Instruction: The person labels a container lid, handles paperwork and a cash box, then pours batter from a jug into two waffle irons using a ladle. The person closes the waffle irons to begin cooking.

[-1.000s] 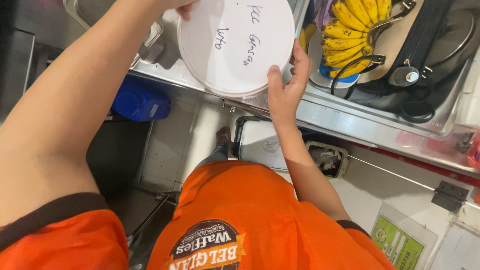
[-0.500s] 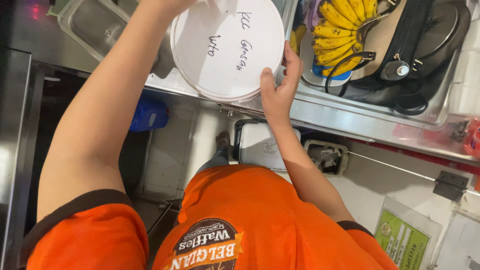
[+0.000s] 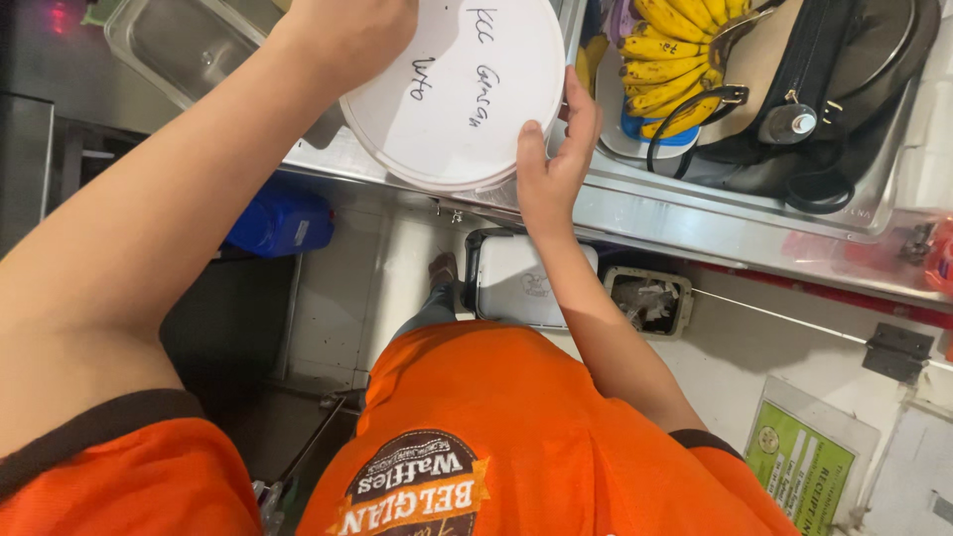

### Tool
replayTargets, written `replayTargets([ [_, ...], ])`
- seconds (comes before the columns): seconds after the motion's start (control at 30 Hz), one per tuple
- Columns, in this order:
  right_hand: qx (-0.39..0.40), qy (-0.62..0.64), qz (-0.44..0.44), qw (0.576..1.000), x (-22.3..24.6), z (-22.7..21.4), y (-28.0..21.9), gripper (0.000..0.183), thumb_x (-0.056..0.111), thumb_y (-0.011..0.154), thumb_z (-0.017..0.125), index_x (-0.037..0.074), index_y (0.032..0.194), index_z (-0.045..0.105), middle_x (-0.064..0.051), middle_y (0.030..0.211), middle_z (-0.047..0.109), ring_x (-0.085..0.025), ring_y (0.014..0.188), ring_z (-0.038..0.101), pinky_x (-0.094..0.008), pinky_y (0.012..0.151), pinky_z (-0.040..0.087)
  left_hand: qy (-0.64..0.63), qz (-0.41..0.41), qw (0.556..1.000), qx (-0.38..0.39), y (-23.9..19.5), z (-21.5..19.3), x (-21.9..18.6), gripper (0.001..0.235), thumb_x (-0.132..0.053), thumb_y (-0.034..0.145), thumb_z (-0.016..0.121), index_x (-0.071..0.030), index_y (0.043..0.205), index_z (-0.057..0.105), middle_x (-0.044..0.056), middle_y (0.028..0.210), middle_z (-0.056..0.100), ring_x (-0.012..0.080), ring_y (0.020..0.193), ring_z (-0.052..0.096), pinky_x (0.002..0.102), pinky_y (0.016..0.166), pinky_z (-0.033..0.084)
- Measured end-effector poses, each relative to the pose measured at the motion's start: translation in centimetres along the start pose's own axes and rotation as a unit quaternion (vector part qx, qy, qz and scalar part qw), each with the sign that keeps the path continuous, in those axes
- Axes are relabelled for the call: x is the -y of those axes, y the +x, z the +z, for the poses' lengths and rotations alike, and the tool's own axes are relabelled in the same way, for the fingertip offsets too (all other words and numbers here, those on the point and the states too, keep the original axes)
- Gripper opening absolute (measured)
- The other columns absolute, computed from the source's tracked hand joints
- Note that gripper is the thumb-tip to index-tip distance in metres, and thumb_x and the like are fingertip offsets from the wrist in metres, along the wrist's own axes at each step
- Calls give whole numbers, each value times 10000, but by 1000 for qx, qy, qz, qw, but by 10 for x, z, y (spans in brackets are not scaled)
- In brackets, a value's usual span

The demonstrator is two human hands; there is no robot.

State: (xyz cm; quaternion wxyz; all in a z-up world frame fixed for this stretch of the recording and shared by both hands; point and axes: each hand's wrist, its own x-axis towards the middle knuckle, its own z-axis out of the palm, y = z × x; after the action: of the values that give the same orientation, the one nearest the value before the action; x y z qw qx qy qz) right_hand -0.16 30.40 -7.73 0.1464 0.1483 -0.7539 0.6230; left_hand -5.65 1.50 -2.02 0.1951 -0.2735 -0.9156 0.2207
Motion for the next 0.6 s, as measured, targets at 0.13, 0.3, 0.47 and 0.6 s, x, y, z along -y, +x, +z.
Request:
replayTargets([
  [0.13, -10, 0, 11, 1000, 2, 3, 1, 577, 90, 1017, 587, 30, 1560, 400, -145, 1519, 476, -247, 1283, 533, -400, 1181, 435, -2, 21, 998, 65, -7, -25, 5, 103, -135, 838, 663, -71, 816, 740, 61, 876, 688, 196, 850, 680, 332, 683, 531],
  [0.3, -36, -32, -14, 999, 6, 12, 0, 565, 42, 1007, 519, 28, 1558, 392, -164, 1542, 464, -280, 1344, 505, -404, 1190, 406, -76, 1, 994, 74, -21, -66, 5, 116, -92, 855, 653, -40, 801, 740, 87, 1168, 654, 231, 1025, 630, 394, 916, 479],
  [0.47, -60, -48, -20, 997, 8, 18, 0, 546, 42, 1010, 489, 21, 1547, 395, -171, 1539, 467, -311, 1376, 486, -440, 1243, 387, -59, -17, 996, 59, -51, -108, -11, 150, -140, 935, 660, -14, 902, 734, 70, 1212, 553, 235, 1185, 539, 501, 1124, 289],
  [0.6, -55, -65, -3, 996, 10, 19, -3, 540, 74, 1014, 480, 24, 1547, 403, -167, 1521, 475, -317, 1365, 479, -450, 1236, 362, -128, -57, 988, 59, -64, -138, -35, 159, -107, 905, 652, 10, 989, 718, 69, 1230, 554, 231, 1139, 543, 522, 1159, 273],
])
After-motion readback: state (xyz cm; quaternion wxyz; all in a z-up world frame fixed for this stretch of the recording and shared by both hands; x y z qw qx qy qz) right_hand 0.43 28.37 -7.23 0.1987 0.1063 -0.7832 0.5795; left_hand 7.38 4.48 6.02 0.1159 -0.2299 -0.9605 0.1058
